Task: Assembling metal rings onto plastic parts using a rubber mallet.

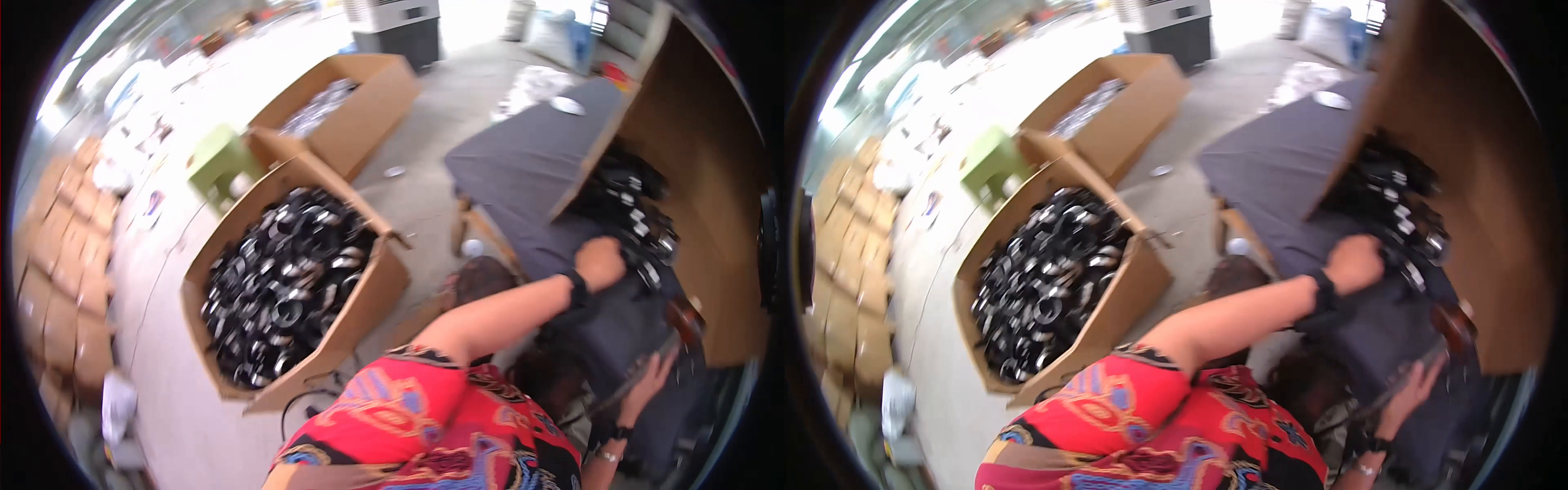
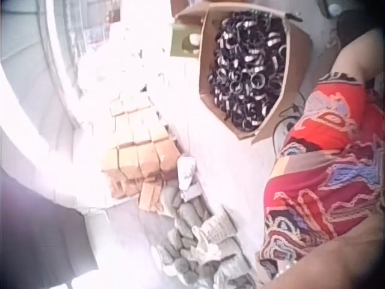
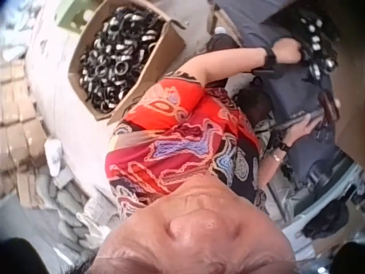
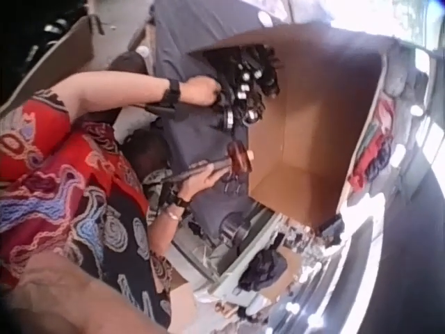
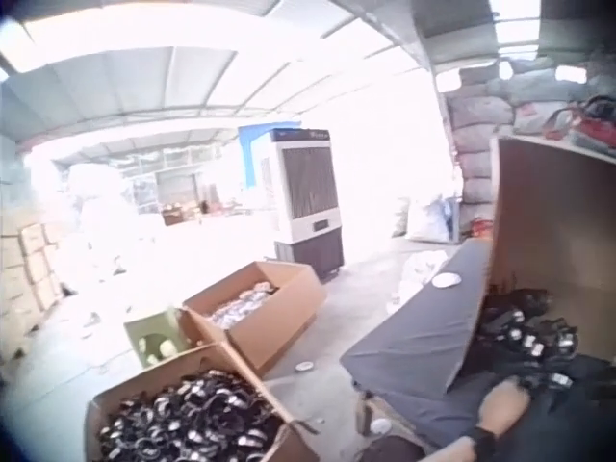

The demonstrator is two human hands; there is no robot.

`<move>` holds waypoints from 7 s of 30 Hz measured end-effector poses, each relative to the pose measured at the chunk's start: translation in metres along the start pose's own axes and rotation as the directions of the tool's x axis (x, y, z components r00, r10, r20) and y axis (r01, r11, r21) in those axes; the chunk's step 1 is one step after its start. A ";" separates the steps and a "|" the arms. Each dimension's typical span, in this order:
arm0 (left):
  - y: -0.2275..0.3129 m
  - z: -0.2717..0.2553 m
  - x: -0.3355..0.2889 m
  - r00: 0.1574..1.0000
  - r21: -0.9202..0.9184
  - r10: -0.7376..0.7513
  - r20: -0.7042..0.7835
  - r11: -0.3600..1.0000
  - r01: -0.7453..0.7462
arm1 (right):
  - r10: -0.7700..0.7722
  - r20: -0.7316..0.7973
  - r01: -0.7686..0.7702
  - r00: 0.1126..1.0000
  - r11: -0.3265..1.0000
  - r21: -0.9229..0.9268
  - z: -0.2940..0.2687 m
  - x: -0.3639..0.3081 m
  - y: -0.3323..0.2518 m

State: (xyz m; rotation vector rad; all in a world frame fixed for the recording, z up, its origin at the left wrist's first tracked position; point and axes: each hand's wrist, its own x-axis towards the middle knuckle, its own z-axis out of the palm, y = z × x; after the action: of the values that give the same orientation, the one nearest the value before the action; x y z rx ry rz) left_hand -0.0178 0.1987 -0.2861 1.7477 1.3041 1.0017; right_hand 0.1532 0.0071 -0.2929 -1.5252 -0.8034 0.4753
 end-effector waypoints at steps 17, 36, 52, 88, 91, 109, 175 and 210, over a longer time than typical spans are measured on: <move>-0.087 -0.052 -0.123 0.964 -0.583 0.060 0.260 0.806 0.107 | -0.050 0.425 0.064 0.904 0.998 -0.020 0.016 -0.012 -0.049; -0.105 -0.041 -0.091 0.916 -0.633 0.097 0.390 0.751 0.190 | 0.181 0.593 -0.019 0.785 0.963 -0.270 0.074 -0.008 -0.067; -0.098 -0.063 -0.124 0.930 -0.569 -0.091 0.355 0.769 0.292 | 0.018 0.608 -0.009 0.794 1.000 -0.018 0.060 -0.036 -0.027; -0.106 -0.052 -0.115 0.960 -0.551 0.016 0.280 0.821 0.147 | -0.001 0.475 -0.046 0.880 0.995 0.088 0.036 -0.010 -0.030; -0.090 -0.042 -0.110 0.955 -0.564 0.089 0.284 0.821 0.091 | -0.004 0.518 -0.002 0.855 1.000 0.011 0.026 -0.027 -0.052; -0.105 -0.049 -0.117 0.941 -0.647 0.044 0.337 0.737 0.197 | -0.274 0.525 0.404 0.806 0.903 -0.149 0.043 -0.073 -0.071; -0.111 -0.060 -0.107 0.906 -0.605 0.046 0.421 0.758 0.243 | -0.083 0.409 0.113 0.909 0.992 -0.049 0.039 -0.050 -0.092; -0.046 -0.068 0.028 0.990 0.518 0.128 -0.056 0.851 -0.081 | -0.005 0.198 -0.019 0.980 0.992 0.122 0.017 0.004 0.005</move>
State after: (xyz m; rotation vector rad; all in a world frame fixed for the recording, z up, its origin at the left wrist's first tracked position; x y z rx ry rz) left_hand -0.0918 0.2423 -0.2927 2.2149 1.6620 0.8416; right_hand 0.1449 0.0221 -0.2994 -1.3811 -0.9059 0.6786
